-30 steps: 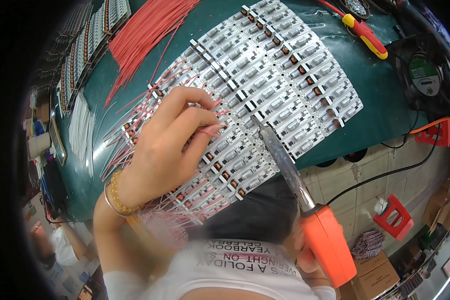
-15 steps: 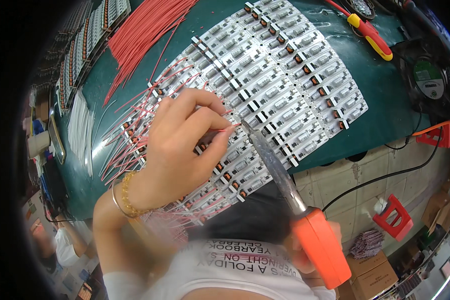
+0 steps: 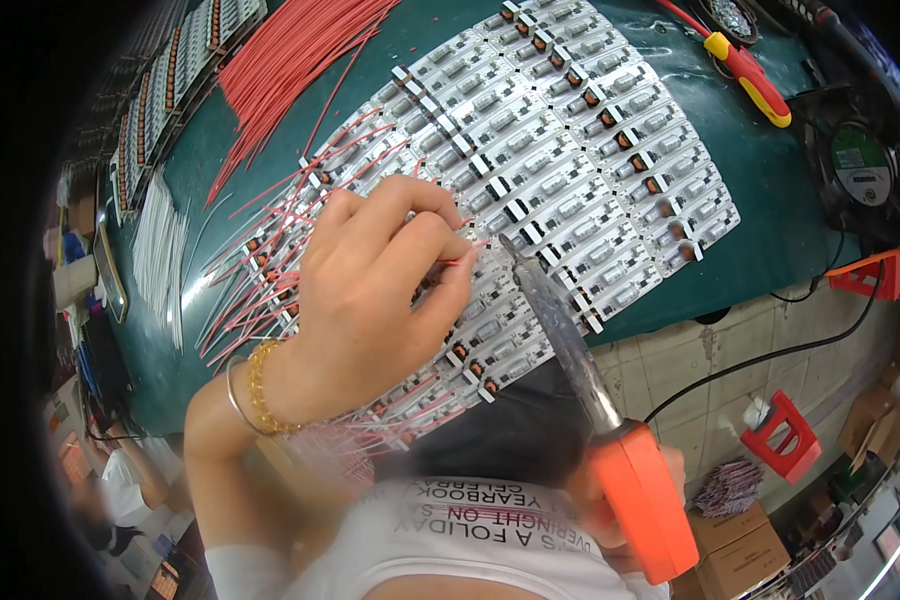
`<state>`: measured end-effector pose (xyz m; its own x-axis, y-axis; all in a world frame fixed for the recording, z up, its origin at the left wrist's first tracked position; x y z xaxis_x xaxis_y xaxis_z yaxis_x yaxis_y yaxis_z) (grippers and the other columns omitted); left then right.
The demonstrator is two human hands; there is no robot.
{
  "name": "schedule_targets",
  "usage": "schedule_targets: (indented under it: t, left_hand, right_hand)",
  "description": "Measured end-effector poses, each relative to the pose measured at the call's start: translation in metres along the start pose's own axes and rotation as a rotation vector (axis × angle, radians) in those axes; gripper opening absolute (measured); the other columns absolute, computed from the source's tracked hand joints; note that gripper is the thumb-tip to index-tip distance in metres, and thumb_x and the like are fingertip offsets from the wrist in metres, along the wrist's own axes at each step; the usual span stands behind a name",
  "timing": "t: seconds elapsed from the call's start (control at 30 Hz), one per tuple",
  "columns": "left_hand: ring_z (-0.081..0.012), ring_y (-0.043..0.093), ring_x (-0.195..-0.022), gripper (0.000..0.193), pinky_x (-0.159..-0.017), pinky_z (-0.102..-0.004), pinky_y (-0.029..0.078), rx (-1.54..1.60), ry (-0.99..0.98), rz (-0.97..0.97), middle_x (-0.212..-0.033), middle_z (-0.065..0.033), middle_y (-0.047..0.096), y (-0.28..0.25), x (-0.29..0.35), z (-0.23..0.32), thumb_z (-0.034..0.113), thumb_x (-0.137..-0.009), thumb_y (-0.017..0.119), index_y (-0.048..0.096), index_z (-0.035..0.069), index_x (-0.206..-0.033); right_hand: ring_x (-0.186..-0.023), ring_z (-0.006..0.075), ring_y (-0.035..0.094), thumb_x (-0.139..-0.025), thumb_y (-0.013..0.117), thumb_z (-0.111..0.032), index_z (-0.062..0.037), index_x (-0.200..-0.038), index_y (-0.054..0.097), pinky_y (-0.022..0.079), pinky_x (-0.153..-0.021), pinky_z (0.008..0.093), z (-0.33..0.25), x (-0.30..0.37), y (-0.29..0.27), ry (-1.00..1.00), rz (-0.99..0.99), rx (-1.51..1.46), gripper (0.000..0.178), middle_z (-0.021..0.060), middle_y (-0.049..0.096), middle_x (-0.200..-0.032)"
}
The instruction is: The person uses a soldering iron to attach red and white wires to a grid of electronic components on a workbench. They repeatedly pick up individual wires, position them on the component grid, and apply the soldering iron to secure them.
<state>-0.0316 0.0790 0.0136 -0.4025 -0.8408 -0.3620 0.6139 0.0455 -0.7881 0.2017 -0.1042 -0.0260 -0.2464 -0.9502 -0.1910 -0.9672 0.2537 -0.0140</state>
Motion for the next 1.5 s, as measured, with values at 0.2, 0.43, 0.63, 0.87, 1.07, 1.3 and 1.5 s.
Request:
schedule_targets:
  t: [0.2, 0.43, 0.63, 0.87, 1.07, 1.3, 1.5]
  left_hand:
    - [-0.0201, 0.047, -0.065, 0.016, -0.061, -0.0315, 0.036, -0.001, 0.002, 0.005, -0.089, -0.0033, 0.059, -0.001, 0.0, 0.0, -0.001, -0.068, 0.072, 0.058, 0.006, -0.073]
    - [-0.0207, 0.048, -0.066, 0.015, -0.062, -0.0321, 0.038, 0.026, -0.001, 0.025, -0.089, -0.0032, 0.06, 0.0, 0.0, 0.0, 0.0, -0.069, 0.072, 0.059, 0.006, -0.073]
    - [-0.0207, 0.048, -0.066, 0.015, -0.062, -0.0321, 0.038, 0.025, 0.007, 0.031, -0.088, -0.0029, 0.06, 0.0, 0.0, 0.0, 0.0, -0.069, 0.072, 0.059, 0.006, -0.073]
    - [-0.0212, 0.051, -0.068, 0.013, -0.064, -0.0325, 0.041, 0.02, -0.013, -0.001, -0.089, -0.0042, 0.06, -0.002, 0.001, 0.0, 0.0, -0.071, 0.072, 0.06, 0.005, -0.075]
    - [-0.0216, 0.063, -0.078, 0.008, -0.066, -0.0288, 0.05, 0.306, -0.069, -0.122, -0.099, -0.01, 0.064, -0.015, 0.003, -0.012, -0.003, -0.079, 0.067, 0.063, 0.0, -0.086]
    - [-0.015, 0.067, -0.076, 0.009, -0.067, -0.0256, 0.052, 0.063, -0.006, 0.157, -0.087, -0.0143, 0.07, -0.047, 0.005, -0.018, 0.001, -0.092, 0.059, 0.065, -0.003, -0.098]
    - [-0.0109, 0.062, -0.066, 0.006, -0.06, -0.0223, 0.05, 0.155, -0.133, -0.09, -0.077, -0.0083, 0.066, -0.036, 0.006, 0.004, -0.003, -0.084, 0.066, 0.061, -0.001, -0.084]
  right_hand:
    - [-0.051, 0.026, 0.051, -0.073, 0.064, -0.01, -0.0108, -0.063, 0.057, 0.04, -0.047, 0.0333, -0.01, -0.008, 0.001, 0.157, -0.12, 0.43, 0.012, 0.0056, 0.055, -0.064]
    - [-0.057, 0.0287, 0.057, -0.08, 0.062, -0.022, -0.0086, -0.071, 0.063, 0.046, -0.052, 0.0343, -0.008, -0.011, 0.001, 0.127, -0.196, 0.531, 0.017, 0.0083, 0.062, -0.074]
    - [-0.061, 0.0303, 0.058, -0.077, 0.063, -0.018, -0.0086, -0.079, 0.068, 0.048, -0.053, 0.0359, -0.013, -0.003, -0.004, 0.127, -0.208, 0.746, 0.011, 0.0102, 0.064, -0.079]
    - [-0.063, 0.0306, 0.058, -0.08, 0.062, -0.027, -0.0085, -0.082, 0.068, 0.045, -0.053, 0.0379, -0.015, -0.008, 0.0, 0.193, -0.196, 0.646, 0.02, 0.0098, 0.061, -0.076]
    - [-0.068, 0.0262, 0.058, -0.087, 0.058, -0.045, -0.0024, -0.083, 0.065, 0.046, -0.06, 0.036, -0.007, -0.006, -0.003, 0.207, -0.106, 0.319, 0.043, 0.0076, 0.06, -0.079]
    - [-0.068, 0.0214, 0.056, -0.088, 0.057, -0.053, -0.003, -0.077, 0.059, 0.046, -0.068, 0.0338, -0.008, -0.007, -0.008, 0.276, -0.236, 0.058, 0.051, 0.0061, 0.057, -0.077]
    - [-0.042, 0.01, 0.043, -0.081, 0.058, -0.067, 0.0058, -0.126, 0.043, 0.041, -0.046, 0.0265, -0.009, -0.01, -0.001, 0.138, -0.142, 0.1, 0.087, -0.0042, 0.042, -0.049]
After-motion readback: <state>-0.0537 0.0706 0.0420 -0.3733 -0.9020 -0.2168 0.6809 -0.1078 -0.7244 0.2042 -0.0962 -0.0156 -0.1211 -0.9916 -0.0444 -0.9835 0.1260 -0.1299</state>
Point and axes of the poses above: each hand's wrist, its own x-axis away from the middle knuckle, its own y-axis out of the palm, z = x × y, the point moved 2 cm from there along -x, towards the middle knuckle
